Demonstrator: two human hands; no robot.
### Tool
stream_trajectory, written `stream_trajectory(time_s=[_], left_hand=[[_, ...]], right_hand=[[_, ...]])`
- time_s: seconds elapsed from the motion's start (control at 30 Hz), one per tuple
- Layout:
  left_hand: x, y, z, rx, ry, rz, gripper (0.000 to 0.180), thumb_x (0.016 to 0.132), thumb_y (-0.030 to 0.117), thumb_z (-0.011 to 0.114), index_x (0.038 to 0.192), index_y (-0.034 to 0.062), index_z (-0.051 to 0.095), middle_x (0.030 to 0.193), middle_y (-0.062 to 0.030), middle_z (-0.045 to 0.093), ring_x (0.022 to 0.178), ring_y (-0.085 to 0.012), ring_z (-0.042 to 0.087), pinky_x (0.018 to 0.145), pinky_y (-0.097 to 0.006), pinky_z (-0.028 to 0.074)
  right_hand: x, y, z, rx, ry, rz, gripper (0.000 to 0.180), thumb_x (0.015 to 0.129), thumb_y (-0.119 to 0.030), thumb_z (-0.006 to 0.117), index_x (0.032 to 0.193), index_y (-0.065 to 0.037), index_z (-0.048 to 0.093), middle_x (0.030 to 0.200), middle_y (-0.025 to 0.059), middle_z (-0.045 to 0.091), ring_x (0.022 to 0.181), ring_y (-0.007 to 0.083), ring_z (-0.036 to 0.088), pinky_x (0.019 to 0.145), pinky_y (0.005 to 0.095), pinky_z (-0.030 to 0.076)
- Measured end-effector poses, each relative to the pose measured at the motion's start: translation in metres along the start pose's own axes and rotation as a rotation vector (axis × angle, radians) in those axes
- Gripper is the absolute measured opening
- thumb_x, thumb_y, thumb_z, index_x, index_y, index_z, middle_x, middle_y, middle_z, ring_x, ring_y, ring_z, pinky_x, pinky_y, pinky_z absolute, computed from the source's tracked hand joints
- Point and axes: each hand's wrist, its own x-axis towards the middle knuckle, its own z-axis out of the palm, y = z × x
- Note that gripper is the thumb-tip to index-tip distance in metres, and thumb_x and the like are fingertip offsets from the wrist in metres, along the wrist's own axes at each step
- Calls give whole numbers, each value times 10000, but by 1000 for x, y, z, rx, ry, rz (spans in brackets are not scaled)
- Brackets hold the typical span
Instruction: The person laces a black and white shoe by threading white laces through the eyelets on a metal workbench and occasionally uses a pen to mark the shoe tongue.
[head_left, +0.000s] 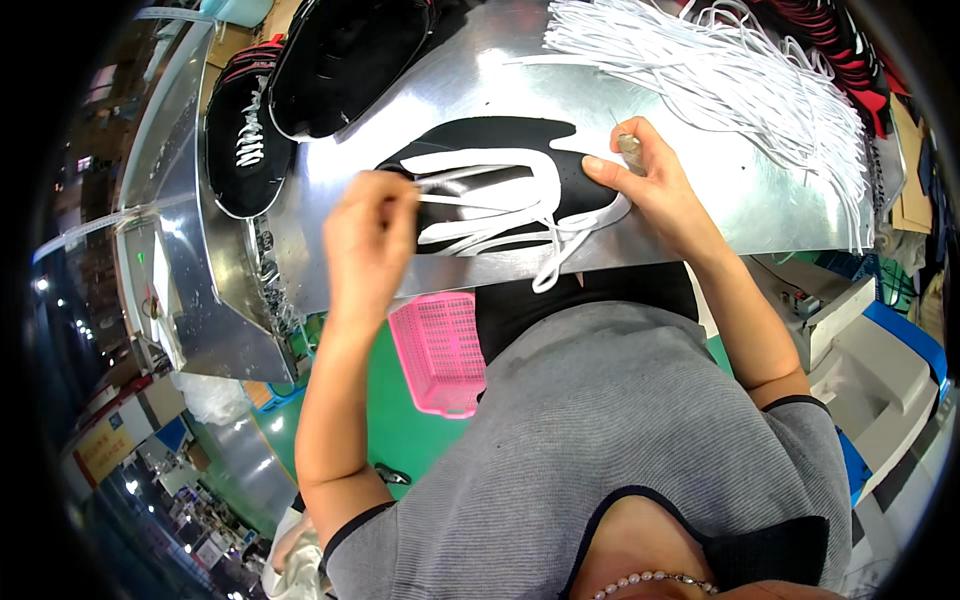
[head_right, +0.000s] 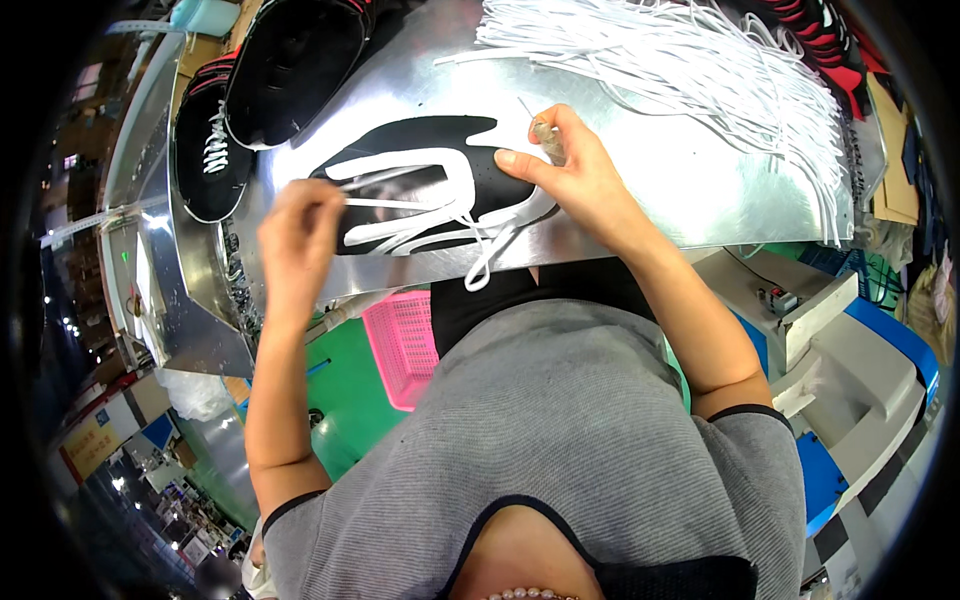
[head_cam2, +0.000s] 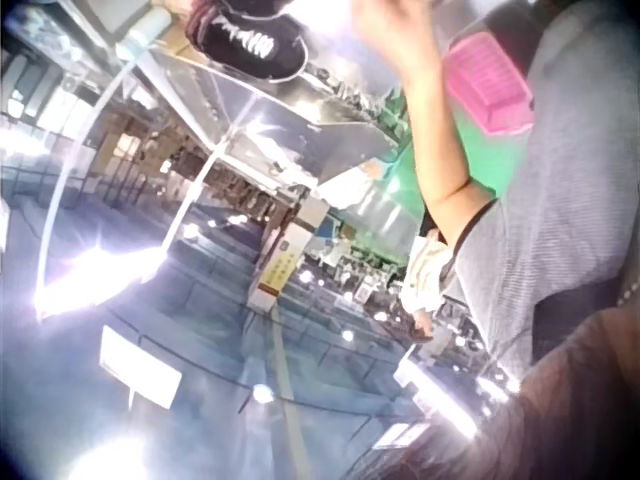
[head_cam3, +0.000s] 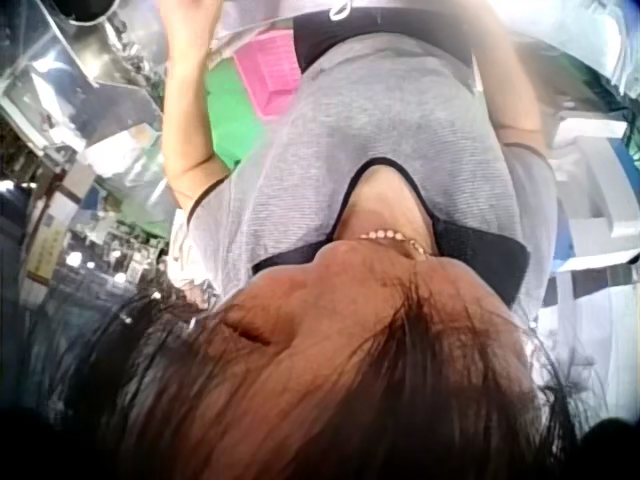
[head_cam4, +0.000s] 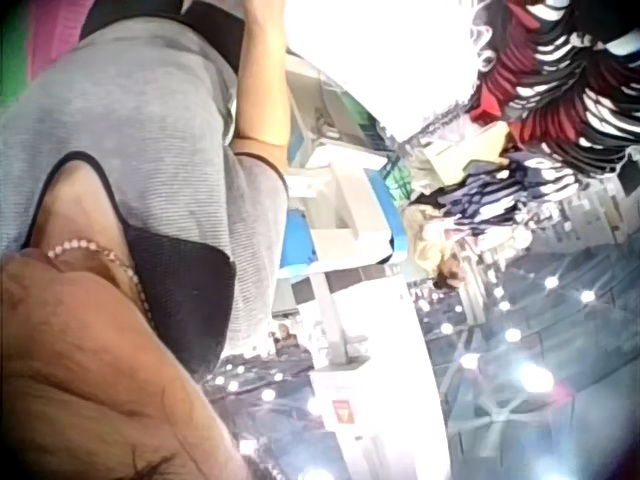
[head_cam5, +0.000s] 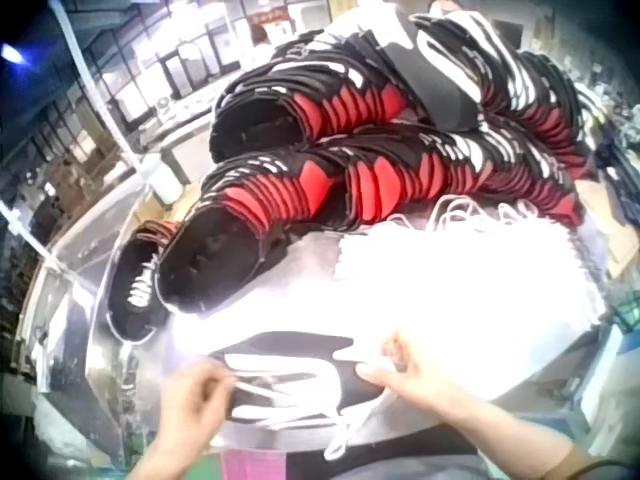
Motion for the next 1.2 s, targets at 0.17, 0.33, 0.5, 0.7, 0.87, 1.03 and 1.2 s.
stream_trajectory(time_s=[0.17, 0.33, 0.5, 0.7, 0.87, 1.03, 1.2], left_hand=[[-50, -129, -116, 399, 435, -277, 46, 890, 51, 665, 888, 8, 682, 815, -98, 666, 672, -176, 595, 648, -310, 498], [-81, -147, -129, 606, 493, -242, 95, 899, 88, 684, 922, -4, 688, 808, -61, 668, 704, -136, 589, 660, -301, 501], [-6, 74, -34, -519, -190, 289, 49, 826, -25, 656, 865, -10, 683, 1088, -141, 671, 955, -214, 623, 843, -303, 491], [33, 81, 12, -275, -25, 325, 116, 769, 28, 749, 877, 42, 707, 1273, -128, 598, 1080, -272, 581, 932, -372, 470], [42, 86, 46, -300, -39, 286, 114, 790, 52, 739, 894, 42, 693, 1185, -114, 629, 1027, -269, 587, 870, -365, 469], [19, 47, 25, -71, -122, 213, 328, 839, 193, 759, 1096, 14, 664, 1060, -132, 669, 1013, -288, 636, 836, -366, 499], [51, 40, 48, -577, -652, -538, 621, 931, 563, 601, 1135, -22, 643, 951, -97, 673, 870, -170, 629, 796, -317, 505]], right_hand=[[0, 7, -25, 244, 79, -9, 308, 848, -207, 784, 938, -73, 521, 852, -18, 516, 811, 61, 476, 720, 198, 377], [-1, 6, -34, 53, 33, 14, 290, 898, -284, 721, 934, -71, 527, 864, -11, 520, 854, 82, 489, 761, 235, 400], [9, 5, -38, -811, 226, -378, 257, 946, -287, 640, 992, -42, 574, 855, 25, 528, 844, 113, 481, 756, 286, 416], [-1, -27, -33, -9, 42, -349, 143, 937, -154, 651, 976, -16, 652, 820, -21, 583, 737, 52, 512, 670, 208, 425], [1, -26, 15, 183, -129, -217, 114, 904, -144, 702, 958, -49, 668, 794, -41, 587, 691, 27, 510, 616, 191, 415], [0, -25, 2, 357, -117, 25, 116, 898, -142, 701, 955, -47, 668, 731, -41, 576, 614, 23, 495, 546, 180, 378], [6, -16, 17, 365, -56, -1, 249, 890, -82, 695, 1117, -3, 629, 844, 38, 657, 609, 25, 507, 498, 168, 363]])
